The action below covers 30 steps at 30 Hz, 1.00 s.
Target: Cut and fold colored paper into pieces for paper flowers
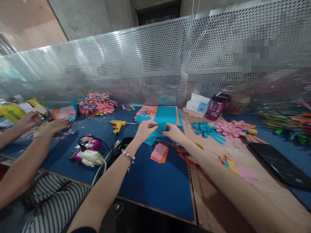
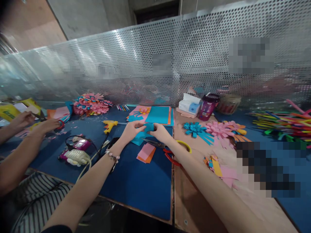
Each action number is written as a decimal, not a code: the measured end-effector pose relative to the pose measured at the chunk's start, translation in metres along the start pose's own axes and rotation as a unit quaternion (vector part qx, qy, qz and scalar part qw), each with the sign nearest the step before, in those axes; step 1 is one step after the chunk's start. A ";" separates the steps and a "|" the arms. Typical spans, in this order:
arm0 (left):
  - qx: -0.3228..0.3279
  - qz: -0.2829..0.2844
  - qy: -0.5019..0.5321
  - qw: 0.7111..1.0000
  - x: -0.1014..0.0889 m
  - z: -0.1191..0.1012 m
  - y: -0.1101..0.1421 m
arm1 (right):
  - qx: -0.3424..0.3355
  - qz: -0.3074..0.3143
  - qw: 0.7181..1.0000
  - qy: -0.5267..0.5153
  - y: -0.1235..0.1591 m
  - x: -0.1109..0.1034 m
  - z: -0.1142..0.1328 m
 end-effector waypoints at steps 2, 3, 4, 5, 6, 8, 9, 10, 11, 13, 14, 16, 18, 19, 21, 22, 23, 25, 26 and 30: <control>0.002 -0.003 -0.003 1.000 0.000 0.001 0.000 | -0.009 0.015 0.999 -0.028 0.000 0.003 0.002; 0.002 -0.003 -0.003 1.000 0.001 0.001 0.000 | -0.010 0.016 0.999 -0.036 0.001 0.003 0.003; 0.000 -0.003 0.001 1.000 0.001 0.001 -0.001 | -0.009 0.014 0.999 -0.040 0.001 0.003 0.003; -0.003 -0.003 0.007 1.000 0.001 0.002 -0.001 | -0.007 0.009 0.999 -0.041 0.001 0.003 0.003; -0.007 -0.003 0.016 1.000 0.002 0.002 -0.001 | -0.002 0.003 0.999 -0.043 0.001 0.002 0.002; -0.019 0.001 0.038 0.999 0.003 0.002 -0.001 | 0.008 -0.003 0.998 -0.057 0.001 0.001 -0.001; -0.026 0.008 0.047 0.999 0.004 0.002 0.000 | 0.013 -0.003 0.998 -0.069 0.001 0.001 -0.003; -0.033 0.017 0.055 0.998 0.005 0.002 0.000 | 0.020 -0.002 0.997 -0.080 0.001 0.002 -0.006; -0.041 0.028 0.061 0.997 0.006 0.002 0.001 | 0.027 -0.003 0.996 -0.088 0.001 0.002 -0.008; -0.056 0.046 0.068 0.995 0.008 0.002 0.002 | 0.039 -0.005 0.995 -0.096 0.001 0.001 -0.011; -0.062 0.050 0.069 0.994 0.008 0.002 0.002 | 0.043 -0.009 0.994 -0.095 0.001 0.001 -0.012; -0.070 0.046 0.067 0.994 0.007 0.003 0.003 | 0.051 -0.019 0.994 -0.090 0.001 0.000 -0.013; -0.070 0.040 0.058 0.995 0.006 0.003 0.004 | 0.056 -0.022 0.995 -0.084 0.002 -0.001 -0.014; -0.070 0.036 0.054 0.995 0.006 0.003 0.004 | 0.055 -0.017 0.995 -0.087 0.002 0.000 -0.014; -0.073 0.032 0.049 0.996 0.005 0.002 0.004 | 0.043 0.008 0.993 -0.107 0.001 0.003 -0.013; -0.076 0.032 0.048 0.995 0.005 0.002 0.004 | 0.035 0.021 0.992 -0.119 0.001 0.005 -0.012; -0.078 0.030 0.048 0.995 0.005 0.002 0.004 | 0.029 0.030 0.991 -0.130 0.001 0.007 -0.012; -0.079 0.032 0.052 0.995 0.006 0.001 0.004 | 0.035 0.037 0.989 -0.139 0.001 0.009 -0.015; -0.079 0.032 0.053 0.995 0.006 0.001 0.004 | 0.044 0.037 0.988 -0.142 0.001 0.010 -0.017; -0.079 0.025 0.062 0.995 0.006 0.003 0.003 | 0.074 0.037 0.985 -0.151 0.002 0.013 -0.022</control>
Point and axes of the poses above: each hand's wrist, its own y-axis away from the middle knuckle, its own x-axis out of the palm, z = x × y, the point moved 6 cm from there along -y, towards the middle knuckle
